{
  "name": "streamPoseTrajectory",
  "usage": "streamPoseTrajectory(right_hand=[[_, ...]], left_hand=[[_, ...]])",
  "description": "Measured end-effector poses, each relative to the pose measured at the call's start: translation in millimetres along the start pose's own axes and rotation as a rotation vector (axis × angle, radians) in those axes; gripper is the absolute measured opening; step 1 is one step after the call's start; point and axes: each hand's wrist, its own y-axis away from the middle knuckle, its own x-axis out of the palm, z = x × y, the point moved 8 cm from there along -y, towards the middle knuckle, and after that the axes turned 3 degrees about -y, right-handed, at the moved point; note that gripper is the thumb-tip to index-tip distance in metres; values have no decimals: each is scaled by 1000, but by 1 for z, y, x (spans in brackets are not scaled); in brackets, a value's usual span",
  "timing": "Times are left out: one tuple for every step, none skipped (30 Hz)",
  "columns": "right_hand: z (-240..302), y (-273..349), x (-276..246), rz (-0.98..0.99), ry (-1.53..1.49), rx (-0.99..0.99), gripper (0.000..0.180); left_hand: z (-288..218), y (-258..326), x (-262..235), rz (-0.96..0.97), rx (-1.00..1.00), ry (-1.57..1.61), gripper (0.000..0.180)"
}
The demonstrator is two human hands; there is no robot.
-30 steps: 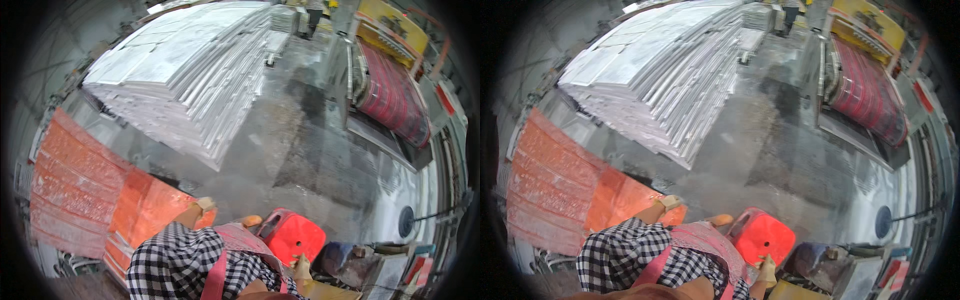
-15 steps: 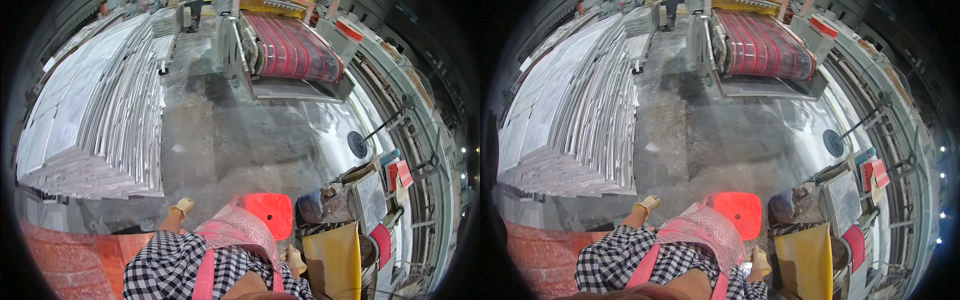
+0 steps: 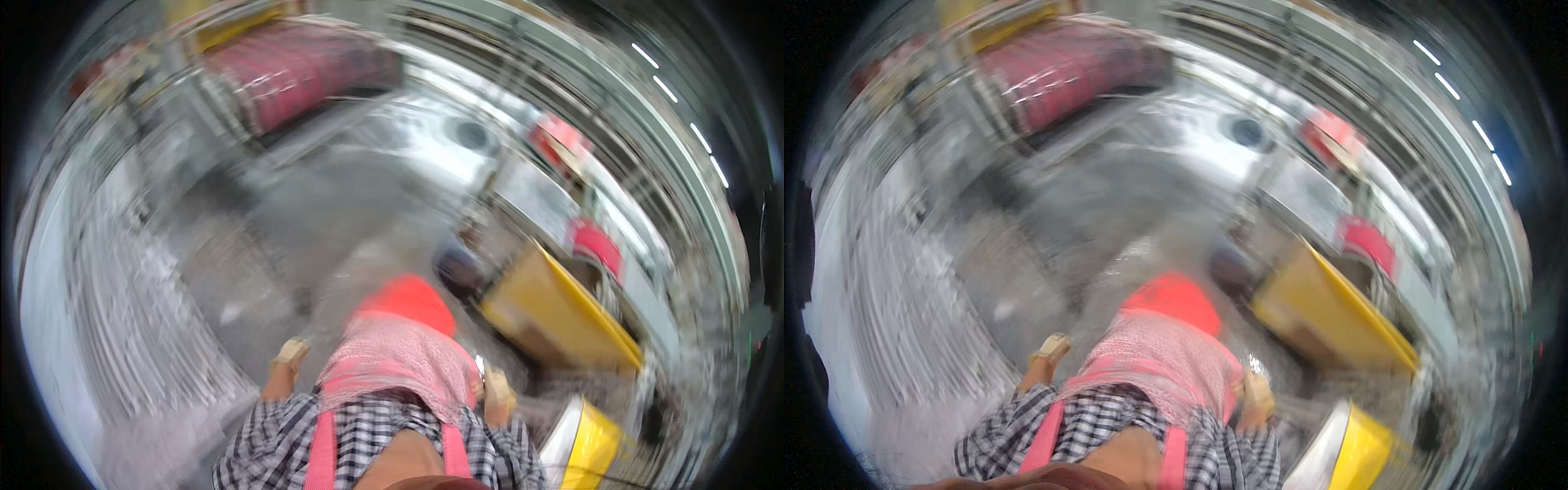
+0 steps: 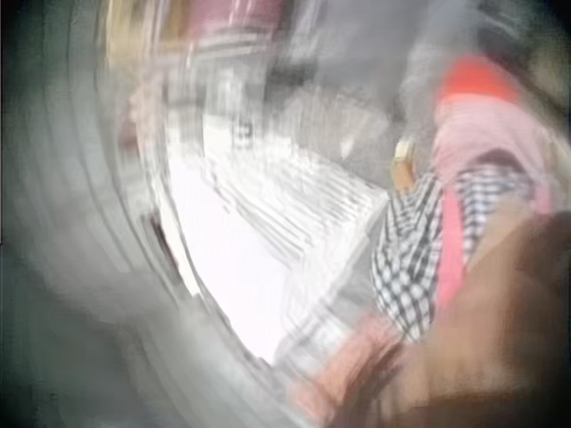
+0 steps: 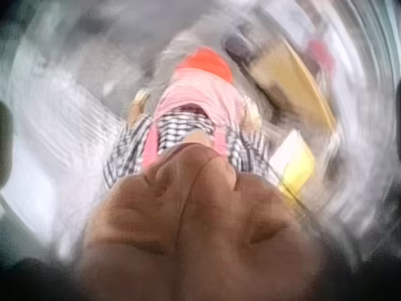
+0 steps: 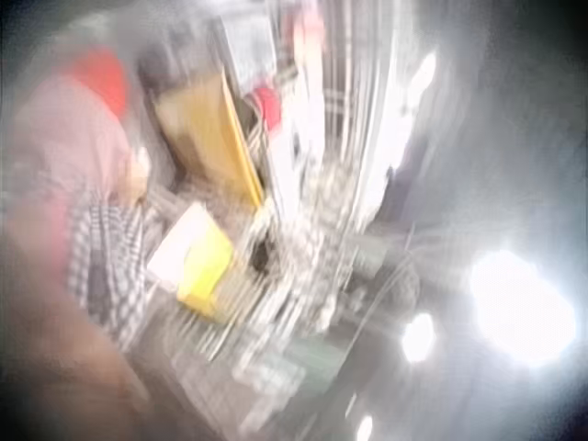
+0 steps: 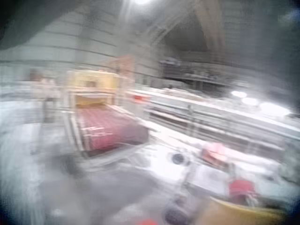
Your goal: The person repeatedly picks up rectangular tiles from a conveyor belt and stacks them onto a yellow tray. The person wears gloves and an apron while performing this repetitive stacking task in a factory setting.
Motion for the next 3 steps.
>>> streamPoseTrajectory(right_hand=[[-7,11,-2,-47,-89,71,41],[2,35,-3,-152,-79,-153,44],[6,45,-8,-230,90,-176,43]], left_hand=[[-7,-10,-1,19,181,-236,25],[-25,-24,1,10,457,-696,21],[-35,-41,-17,30,705,-784,21]])
